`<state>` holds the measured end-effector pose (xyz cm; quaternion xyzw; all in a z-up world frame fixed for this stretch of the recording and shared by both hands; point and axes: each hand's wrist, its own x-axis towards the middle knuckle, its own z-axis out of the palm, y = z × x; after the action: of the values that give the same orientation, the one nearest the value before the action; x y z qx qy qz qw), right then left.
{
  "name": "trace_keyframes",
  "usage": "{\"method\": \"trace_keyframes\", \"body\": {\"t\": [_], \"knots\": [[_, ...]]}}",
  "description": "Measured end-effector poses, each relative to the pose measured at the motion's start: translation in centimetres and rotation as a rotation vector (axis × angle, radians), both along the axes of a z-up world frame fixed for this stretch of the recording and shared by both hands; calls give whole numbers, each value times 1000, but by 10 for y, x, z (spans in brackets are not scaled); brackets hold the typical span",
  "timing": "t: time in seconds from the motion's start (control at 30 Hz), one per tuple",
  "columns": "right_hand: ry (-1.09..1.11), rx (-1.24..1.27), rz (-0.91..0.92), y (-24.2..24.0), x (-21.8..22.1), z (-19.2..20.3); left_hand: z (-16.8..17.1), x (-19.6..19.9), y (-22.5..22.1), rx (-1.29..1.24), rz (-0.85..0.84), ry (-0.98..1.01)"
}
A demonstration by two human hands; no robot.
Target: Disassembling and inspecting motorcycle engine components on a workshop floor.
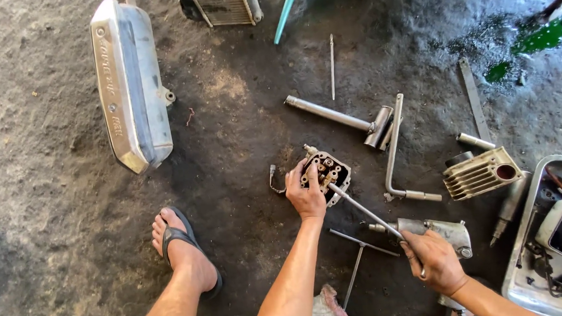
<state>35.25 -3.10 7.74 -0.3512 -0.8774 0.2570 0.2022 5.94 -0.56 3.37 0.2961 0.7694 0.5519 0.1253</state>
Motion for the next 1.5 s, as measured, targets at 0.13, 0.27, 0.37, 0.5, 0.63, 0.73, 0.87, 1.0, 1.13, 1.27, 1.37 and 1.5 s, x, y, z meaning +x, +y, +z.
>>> {"method": "trace_keyframes", "body": {"t": [0.13, 0.27, 0.37, 0.5, 0.63, 0.73, 0.87, 1.0, 1.13, 1.27, 1.37, 1.5], "knots": [[32, -35, -18, 3, -4, 3, -3, -2, 1, 8, 6, -23], [40, -43, -25, 3, -2, -1, -2, -2, 0, 7, -13, 12], [35, -50, -24, 4, -2, 1, -2, -2, 2, 11, -22, 20], [39, -47, -24, 5, -1, -2, -4, -2, 1, -1, -33, 28], [46, -45, -9, 5, 1, -4, -3, -2, 2, 8, -39, 26], [42, -58, -13, 7, 1, -6, 0, -4, 3, 12, -30, 22], [42, -83, -21, 9, -2, -1, -1, -2, 2, 1, -41, 9], [47, -103, -36, 10, -3, 2, -4, -1, 3, 5, -48, 10], [55, -108, -48, 9, -3, 2, -5, -1, 2, 2, -48, -2], [55, -122, -59, 7, -2, 1, -4, -1, 2, -4, -56, 12], [38, -161, -94, 0, -3, -1, -1, -4, 2, 0, -68, 13], [46, -185, -130, -3, -7, -4, -9, -6, 2, 22, -80, 40]]}}
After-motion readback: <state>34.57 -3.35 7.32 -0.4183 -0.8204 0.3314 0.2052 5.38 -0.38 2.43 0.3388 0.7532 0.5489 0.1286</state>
